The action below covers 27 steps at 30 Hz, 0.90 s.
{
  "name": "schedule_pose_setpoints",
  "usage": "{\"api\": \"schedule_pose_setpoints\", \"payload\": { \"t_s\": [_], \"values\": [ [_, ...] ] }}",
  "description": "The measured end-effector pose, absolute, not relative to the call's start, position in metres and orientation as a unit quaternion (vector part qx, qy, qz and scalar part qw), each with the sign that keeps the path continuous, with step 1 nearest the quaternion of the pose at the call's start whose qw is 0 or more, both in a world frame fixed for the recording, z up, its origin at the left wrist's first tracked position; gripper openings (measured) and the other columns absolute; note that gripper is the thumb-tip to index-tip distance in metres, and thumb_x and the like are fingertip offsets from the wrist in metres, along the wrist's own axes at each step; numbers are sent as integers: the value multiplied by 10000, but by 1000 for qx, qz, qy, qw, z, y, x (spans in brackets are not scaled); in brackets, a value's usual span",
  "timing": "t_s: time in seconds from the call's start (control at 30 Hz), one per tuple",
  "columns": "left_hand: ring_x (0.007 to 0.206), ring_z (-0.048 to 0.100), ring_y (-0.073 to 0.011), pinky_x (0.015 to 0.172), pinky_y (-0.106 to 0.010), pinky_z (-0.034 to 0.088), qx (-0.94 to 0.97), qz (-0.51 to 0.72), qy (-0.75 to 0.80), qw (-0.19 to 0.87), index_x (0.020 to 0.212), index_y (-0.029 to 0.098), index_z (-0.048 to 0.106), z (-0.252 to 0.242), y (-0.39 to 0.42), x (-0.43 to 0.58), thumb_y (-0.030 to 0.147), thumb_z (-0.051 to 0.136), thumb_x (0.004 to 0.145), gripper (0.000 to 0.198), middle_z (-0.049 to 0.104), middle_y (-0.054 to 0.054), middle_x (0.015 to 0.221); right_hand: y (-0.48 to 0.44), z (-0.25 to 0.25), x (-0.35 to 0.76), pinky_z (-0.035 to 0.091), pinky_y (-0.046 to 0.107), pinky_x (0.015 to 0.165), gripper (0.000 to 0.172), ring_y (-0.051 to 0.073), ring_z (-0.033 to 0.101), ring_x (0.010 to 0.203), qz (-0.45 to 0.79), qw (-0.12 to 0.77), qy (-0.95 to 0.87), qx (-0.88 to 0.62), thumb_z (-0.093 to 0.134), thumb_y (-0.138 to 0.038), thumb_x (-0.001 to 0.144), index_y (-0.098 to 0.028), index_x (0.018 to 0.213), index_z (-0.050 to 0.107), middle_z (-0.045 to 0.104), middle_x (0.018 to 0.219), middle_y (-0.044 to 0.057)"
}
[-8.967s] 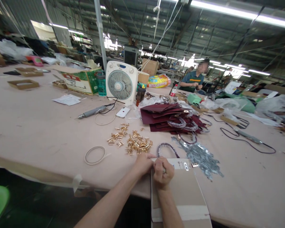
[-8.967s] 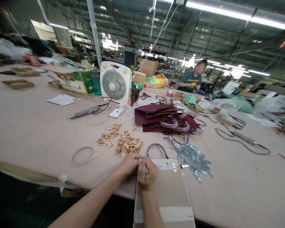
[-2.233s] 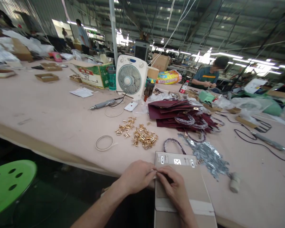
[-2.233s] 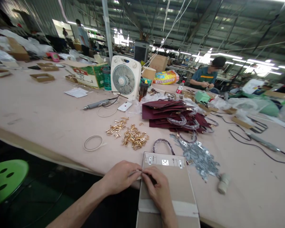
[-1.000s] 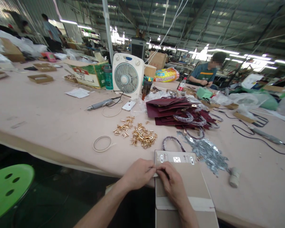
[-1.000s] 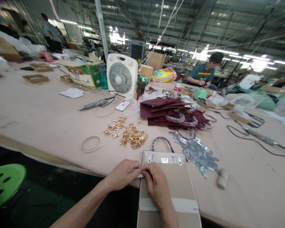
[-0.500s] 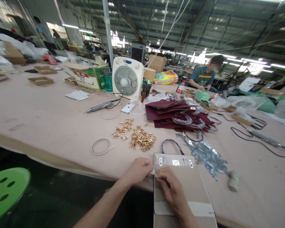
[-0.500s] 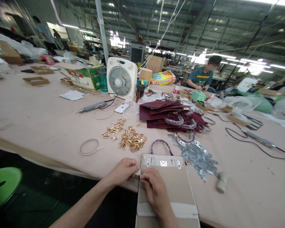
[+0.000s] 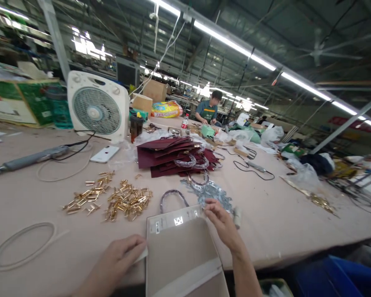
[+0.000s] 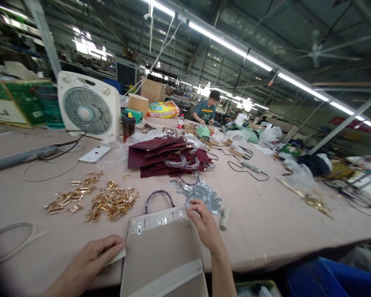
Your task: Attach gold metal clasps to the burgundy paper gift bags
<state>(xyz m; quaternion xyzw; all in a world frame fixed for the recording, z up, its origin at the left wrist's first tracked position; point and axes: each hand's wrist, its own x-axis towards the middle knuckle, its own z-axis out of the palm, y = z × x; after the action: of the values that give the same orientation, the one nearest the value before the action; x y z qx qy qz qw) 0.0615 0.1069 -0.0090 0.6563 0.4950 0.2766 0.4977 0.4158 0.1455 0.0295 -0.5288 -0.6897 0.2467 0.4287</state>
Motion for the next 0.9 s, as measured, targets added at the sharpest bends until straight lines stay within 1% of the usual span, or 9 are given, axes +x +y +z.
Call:
{"api": "schedule_pose_setpoints", "payload": {
  "t_s": [0.1, 0.27, 0.37, 0.5, 0.63, 0.73, 0.83, 0.87, 0.9],
  "values": [
    [836, 597, -219, 771, -258, 463, 667, 270, 493, 488, 853, 203, 697, -10, 106, 65, 599, 444, 977, 486, 674, -12, 843, 164, 34, 421, 448, 446, 1107, 295, 271, 613, 1269, 272, 365, -723, -520, 619, -472, 986, -217, 886, 729, 673, 1298, 110],
    [877, 639, -227, 804, -255, 467, 678, 268, 491, 477, 883, 209, 719, -9, 104, 65, 552, 460, 988, 444, 723, -13, 878, 182, 27, 418, 490, 436, 1052, 309, 268, 661, 1195, 315, 309, -758, -480, 637, -463, 977, -213, 817, 723, 721, 1229, 106],
    [888, 654, -225, 810, -256, 469, 677, 269, 487, 481, 902, 208, 722, -7, 103, 65, 552, 453, 998, 447, 730, -9, 888, 189, 24, 419, 486, 436, 1047, 317, 263, 668, 1168, 333, 282, -762, -478, 618, -461, 987, -208, 815, 703, 718, 1234, 108],
    [896, 661, -221, 818, -254, 469, 675, 274, 484, 484, 893, 208, 719, -6, 104, 65, 549, 467, 996, 437, 734, -7, 891, 193, 26, 417, 477, 444, 1052, 320, 271, 656, 1181, 345, 263, -765, -475, 597, -451, 997, -212, 803, 686, 720, 1228, 106],
    [869, 656, -212, 791, -249, 466, 676, 275, 487, 480, 886, 204, 722, -4, 104, 65, 534, 469, 996, 430, 725, -5, 874, 193, 26, 413, 495, 439, 1025, 327, 274, 668, 1150, 347, 268, -764, -473, 597, -446, 995, -210, 785, 682, 733, 1187, 101],
    [848, 654, -206, 772, -245, 468, 673, 282, 490, 477, 887, 203, 729, -1, 104, 65, 530, 472, 995, 430, 726, -4, 863, 192, 23, 413, 496, 448, 1023, 284, 285, 662, 1149, 343, 272, -766, -471, 619, -437, 974, -213, 821, 702, 733, 1173, 103],
    [907, 673, -216, 813, -246, 482, 667, 297, 483, 483, 949, 211, 750, -2, 105, 63, 517, 480, 998, 411, 753, -8, 918, 194, 17, 416, 476, 435, 1051, 186, 287, 644, 1170, 336, 256, -770, -479, 687, -403, 915, -221, 916, 726, 727, 1177, 86],
    [933, 678, -219, 832, -247, 486, 665, 303, 480, 486, 985, 217, 758, -4, 106, 63, 511, 489, 997, 399, 763, -9, 945, 195, 15, 416, 477, 426, 1045, 181, 282, 647, 1151, 334, 250, -767, -487, 706, -385, 892, -223, 970, 728, 728, 1170, 79],
    [953, 681, -222, 847, -249, 491, 663, 308, 477, 489, 1027, 222, 766, -6, 106, 62, 507, 500, 995, 390, 770, -12, 972, 197, 13, 417, 485, 416, 1028, 213, 277, 654, 1119, 334, 246, -763, -496, 721, -370, 870, -226, 1026, 725, 731, 1157, 73]
  ]
}}
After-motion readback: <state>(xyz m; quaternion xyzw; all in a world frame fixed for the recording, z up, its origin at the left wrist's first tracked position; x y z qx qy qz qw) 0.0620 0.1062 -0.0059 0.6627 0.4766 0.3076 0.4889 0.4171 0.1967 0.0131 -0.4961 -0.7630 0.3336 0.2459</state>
